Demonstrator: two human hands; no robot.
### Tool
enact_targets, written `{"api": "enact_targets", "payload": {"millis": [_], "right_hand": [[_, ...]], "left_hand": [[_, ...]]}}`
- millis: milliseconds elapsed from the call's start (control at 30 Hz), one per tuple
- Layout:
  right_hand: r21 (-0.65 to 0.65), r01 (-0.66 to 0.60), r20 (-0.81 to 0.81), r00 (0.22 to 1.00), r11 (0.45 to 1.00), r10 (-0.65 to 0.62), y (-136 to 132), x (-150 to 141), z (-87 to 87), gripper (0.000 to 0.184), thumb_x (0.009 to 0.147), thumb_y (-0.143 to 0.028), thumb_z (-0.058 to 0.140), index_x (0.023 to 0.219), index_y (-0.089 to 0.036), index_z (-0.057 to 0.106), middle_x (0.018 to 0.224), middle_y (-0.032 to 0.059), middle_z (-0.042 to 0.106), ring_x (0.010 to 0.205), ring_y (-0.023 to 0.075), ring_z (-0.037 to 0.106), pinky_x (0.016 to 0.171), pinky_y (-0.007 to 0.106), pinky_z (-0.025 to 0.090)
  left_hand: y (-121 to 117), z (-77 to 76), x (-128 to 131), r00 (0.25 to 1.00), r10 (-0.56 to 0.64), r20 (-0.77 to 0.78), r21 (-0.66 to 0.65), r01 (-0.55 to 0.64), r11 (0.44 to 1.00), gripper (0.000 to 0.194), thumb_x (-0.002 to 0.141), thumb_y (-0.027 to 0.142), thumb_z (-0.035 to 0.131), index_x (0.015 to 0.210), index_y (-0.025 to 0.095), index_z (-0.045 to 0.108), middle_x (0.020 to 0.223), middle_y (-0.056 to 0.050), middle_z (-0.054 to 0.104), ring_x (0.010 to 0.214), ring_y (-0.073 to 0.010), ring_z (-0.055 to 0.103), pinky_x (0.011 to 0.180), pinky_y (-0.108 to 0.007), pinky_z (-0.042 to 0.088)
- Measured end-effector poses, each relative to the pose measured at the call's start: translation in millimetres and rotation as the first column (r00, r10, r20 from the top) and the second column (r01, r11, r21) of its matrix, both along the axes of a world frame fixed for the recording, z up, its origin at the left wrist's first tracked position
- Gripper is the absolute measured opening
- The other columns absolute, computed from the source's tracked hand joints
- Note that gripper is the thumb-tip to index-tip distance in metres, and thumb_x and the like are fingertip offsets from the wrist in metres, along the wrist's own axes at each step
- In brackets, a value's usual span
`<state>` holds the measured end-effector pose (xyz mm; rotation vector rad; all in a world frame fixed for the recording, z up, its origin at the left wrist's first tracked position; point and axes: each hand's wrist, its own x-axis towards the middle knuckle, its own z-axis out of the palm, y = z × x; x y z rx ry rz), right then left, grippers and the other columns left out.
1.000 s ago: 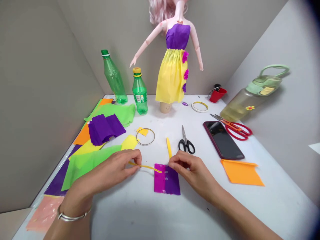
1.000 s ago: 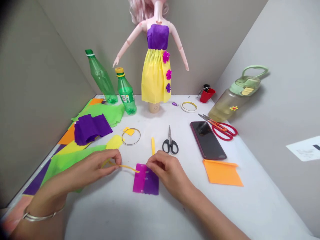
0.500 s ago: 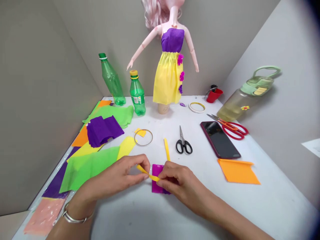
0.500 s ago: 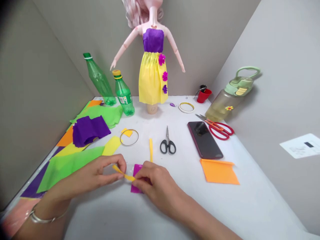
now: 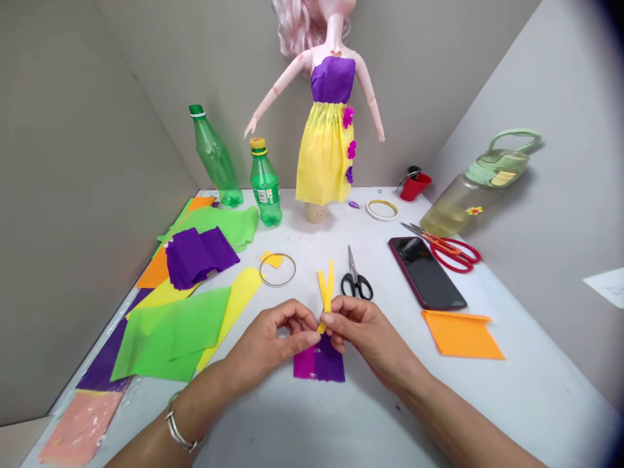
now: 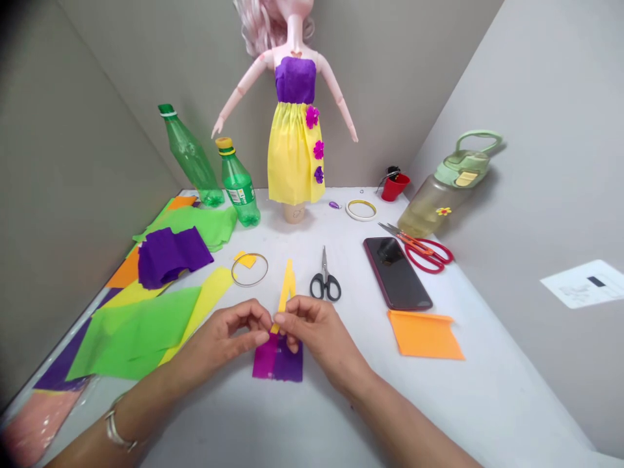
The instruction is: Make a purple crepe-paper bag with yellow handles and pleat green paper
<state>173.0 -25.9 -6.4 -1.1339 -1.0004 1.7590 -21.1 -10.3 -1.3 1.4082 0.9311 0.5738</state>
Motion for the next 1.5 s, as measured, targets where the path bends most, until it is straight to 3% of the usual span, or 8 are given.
{"api": "enact_targets", "payload": {"millis": [167, 500, 667, 967, 1100, 1333, 1500], "right_hand": [[0.044, 0.002, 0.067, 0.998, 0.999, -0.005, 1, -1, 1.0, 0.032, 0.073, -0.042, 0.078, 0.072, -0.017, 0.058, 0.056, -0.0062, 0.052, 0.052, 0.0087, 0.044, 0.056, 0.024, 0.035], [0.216, -0.185, 0.358, 0.928, 0.959, 0.099, 27, 4, -1.8, 0.021, 0.08, -0.034, 0.067, 0.068, -0.016, 0.065, 0.066, -0.0019, 0.055, 0.063, 0.0124, 0.047, 0.061, 0.026, 0.036], [0.172, -0.238, 0.332, 0.927, 0.956, 0.171, 33, 6, -7.3, 0.018, 0.08, -0.033, 0.067, 0.074, -0.016, 0.068, 0.067, -0.0011, 0.058, 0.063, 0.0128, 0.048, 0.062, 0.026, 0.038], [0.098, -0.225, 0.153, 0.966, 0.97, 0.208, 29, 7, 2.1, 0.017, 0.078, -0.034, 0.072, 0.076, -0.017, 0.07, 0.071, -0.0019, 0.062, 0.066, 0.0121, 0.053, 0.067, 0.025, 0.042], [0.108, -0.246, 0.109, 0.966, 0.963, 0.235, 27, 7, -1.2, 0.02, 0.077, -0.034, 0.074, 0.087, -0.017, 0.073, 0.081, 0.0006, 0.068, 0.075, 0.0143, 0.059, 0.077, 0.028, 0.045], [0.22, -0.306, 0.299, 0.925, 0.926, 0.235, 24, 10, 2.1, 0.014, 0.085, -0.031, 0.065, 0.086, -0.018, 0.071, 0.083, 0.0013, 0.066, 0.073, 0.0147, 0.057, 0.071, 0.027, 0.045], [0.272, -0.3, 0.348, 0.917, 0.914, 0.197, 24, 10, 3.5, 0.015, 0.089, -0.026, 0.057, 0.093, -0.019, 0.07, 0.088, 0.0022, 0.066, 0.079, 0.0158, 0.057, 0.072, 0.027, 0.044]], "left_hand": [[-3, -3.0, 6, 0.998, 0.063, -0.022, 0.012, -0.063, 0.998, 0.019, 0.081, 0.035, 0.066, 0.079, 0.017, 0.06, 0.074, 0.0, 0.059, 0.07, -0.0142, 0.05, 0.069, -0.027, 0.041], [7, -9.3, 4, 0.989, 0.131, -0.073, 0.028, -0.13, 0.991, 0.014, 0.08, 0.031, 0.064, 0.079, 0.018, 0.061, 0.07, 0.002, 0.058, 0.066, -0.0128, 0.048, 0.067, -0.026, 0.04], [9, -12.2, 2, 0.989, 0.119, -0.09, 0.015, -0.118, 0.993, 0.014, 0.08, 0.032, 0.063, 0.079, 0.018, 0.062, 0.068, 0.003, 0.055, 0.065, -0.0124, 0.046, 0.065, -0.025, 0.038], [11, -14.4, 0, 0.984, 0.118, -0.131, 0.017, -0.116, 0.993, 0.014, 0.08, 0.032, 0.063, 0.08, 0.018, 0.062, 0.071, 0.002, 0.057, 0.066, -0.013, 0.048, 0.064, -0.025, 0.037], [11, -15.2, 1, 0.983, 0.113, -0.143, 0.022, -0.111, 0.994, 0.015, 0.08, 0.032, 0.062, 0.079, 0.017, 0.062, 0.069, 0.002, 0.056, 0.065, -0.0128, 0.047, 0.063, -0.025, 0.037], [10, -16.3, 2, 0.981, 0.139, -0.132, 0.032, -0.136, 0.99, 0.016, 0.079, 0.033, 0.063, 0.078, 0.017, 0.061, 0.064, 0.004, 0.049, 0.062, -0.0119, 0.043, 0.06, -0.024, 0.035], [12, -17.2, -1, 0.992, 0.11, -0.054, -0.043, -0.112, 0.993, 0.019, 0.081, 0.036, 0.064, 0.08, 0.017, 0.062, 0.069, 0.002, 0.052, 0.065, -0.0123, 0.045, 0.062, -0.024, 0.035]]}}
